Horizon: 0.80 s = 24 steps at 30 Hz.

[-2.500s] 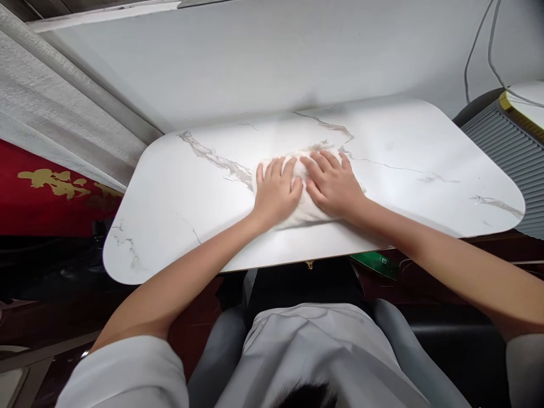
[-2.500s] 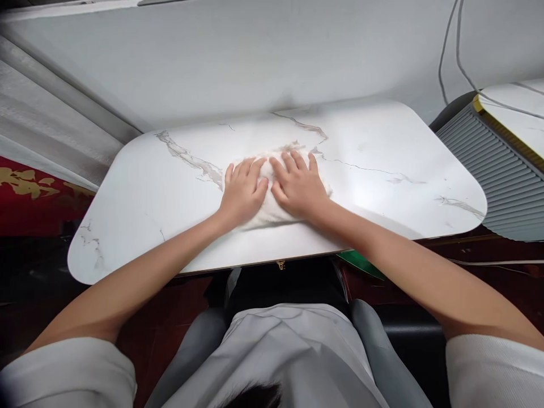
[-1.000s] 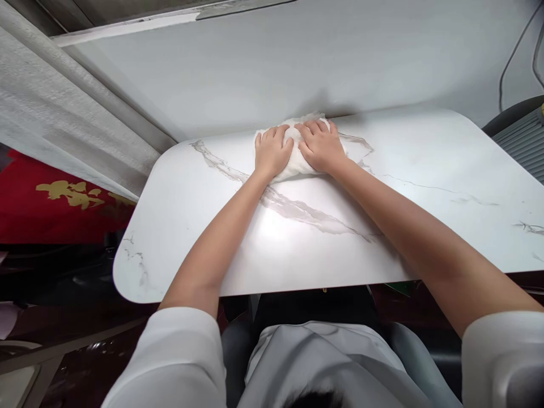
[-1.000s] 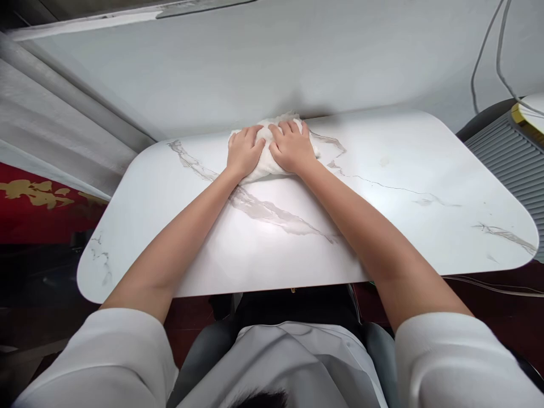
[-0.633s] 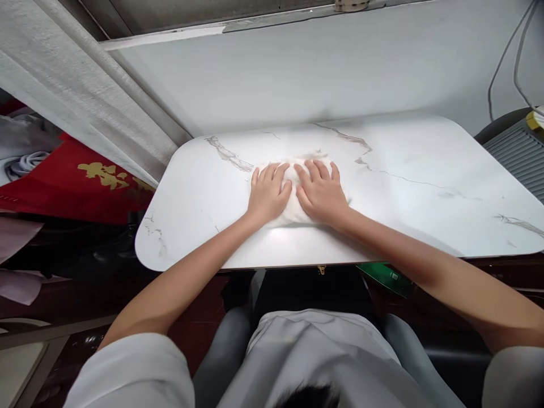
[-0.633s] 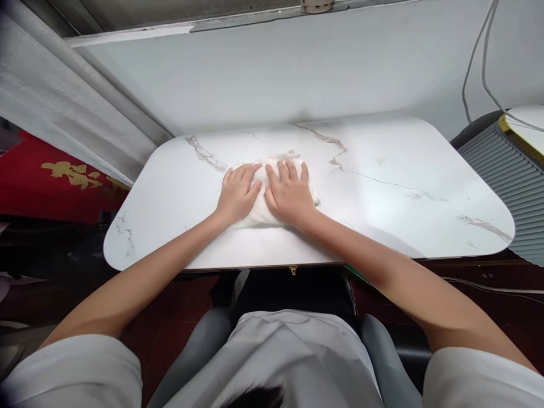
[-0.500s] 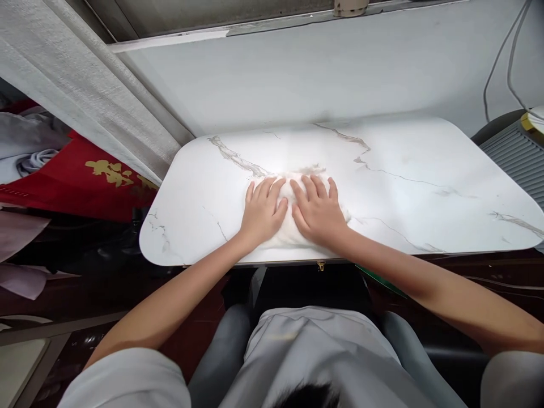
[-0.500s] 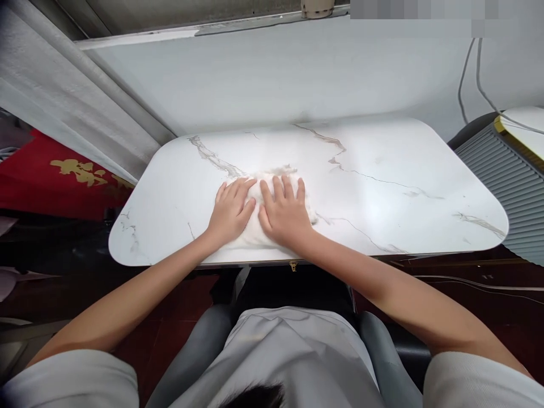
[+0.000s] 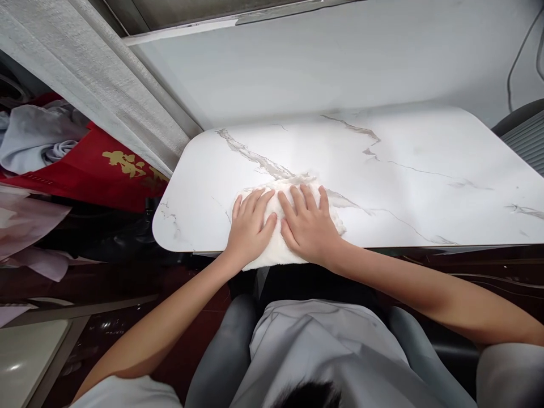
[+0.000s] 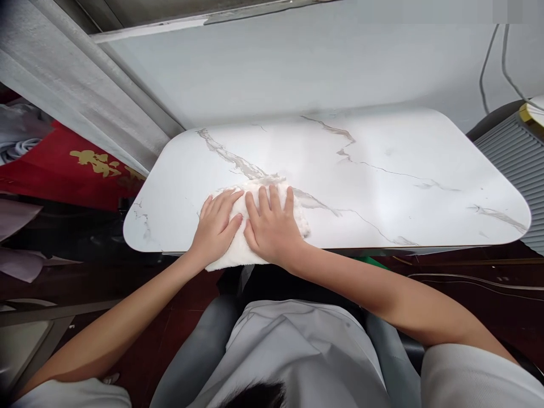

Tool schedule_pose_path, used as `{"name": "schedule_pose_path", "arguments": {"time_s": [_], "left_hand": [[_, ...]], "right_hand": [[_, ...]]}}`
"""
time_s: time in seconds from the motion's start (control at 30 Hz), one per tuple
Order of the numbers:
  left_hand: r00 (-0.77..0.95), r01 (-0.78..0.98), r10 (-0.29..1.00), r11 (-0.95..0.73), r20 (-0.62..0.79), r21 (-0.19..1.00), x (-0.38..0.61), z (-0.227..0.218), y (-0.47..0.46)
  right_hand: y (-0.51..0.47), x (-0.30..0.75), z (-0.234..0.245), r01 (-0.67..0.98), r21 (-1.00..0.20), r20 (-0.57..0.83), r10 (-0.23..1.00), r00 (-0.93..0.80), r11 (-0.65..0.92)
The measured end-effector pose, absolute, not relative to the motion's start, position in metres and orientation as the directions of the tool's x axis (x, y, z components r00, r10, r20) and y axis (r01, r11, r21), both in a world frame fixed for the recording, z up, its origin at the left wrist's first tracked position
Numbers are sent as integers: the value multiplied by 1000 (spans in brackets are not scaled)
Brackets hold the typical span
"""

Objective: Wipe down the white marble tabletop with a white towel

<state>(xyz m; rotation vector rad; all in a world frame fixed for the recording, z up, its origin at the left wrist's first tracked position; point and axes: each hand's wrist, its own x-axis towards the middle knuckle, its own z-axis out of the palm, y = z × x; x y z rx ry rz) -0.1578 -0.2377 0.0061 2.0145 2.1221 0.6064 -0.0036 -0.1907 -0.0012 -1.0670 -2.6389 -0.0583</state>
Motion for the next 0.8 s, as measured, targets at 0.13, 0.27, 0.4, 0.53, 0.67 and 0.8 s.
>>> {"name": "schedule_pose_path", "arguments": {"time_s": [0.13, 0.27, 0.4, 0.53, 0.67, 0.8], "left_hand": [[-93, 915, 984, 23, 155, 402, -167, 7, -228], [-75, 920, 979, -6, 191, 391, -192, 7, -201], [-90, 917, 967, -13, 239, 398, -225, 3, -161], [-158, 912, 951, 38, 266, 408, -251, -1, -121], [-203, 907, 930, 60, 307, 417, -268, -6, -83], [-218, 899, 918, 58, 330, 434, -279, -9, -50]], "right_hand": [[-180, -12, -1, 667, -46, 269, 652, -709, 744], [-153, -35, -1, 666, -34, 263, 650, -713, 745], [-107, -65, 0, 643, -64, 265, 634, -726, 763], [-53, -90, -1, 591, -125, 271, 600, -753, 797], [-9, -109, -7, 606, -211, 321, 640, -698, 767], [17, -124, -12, 691, -273, 345, 738, -580, 670]]}}
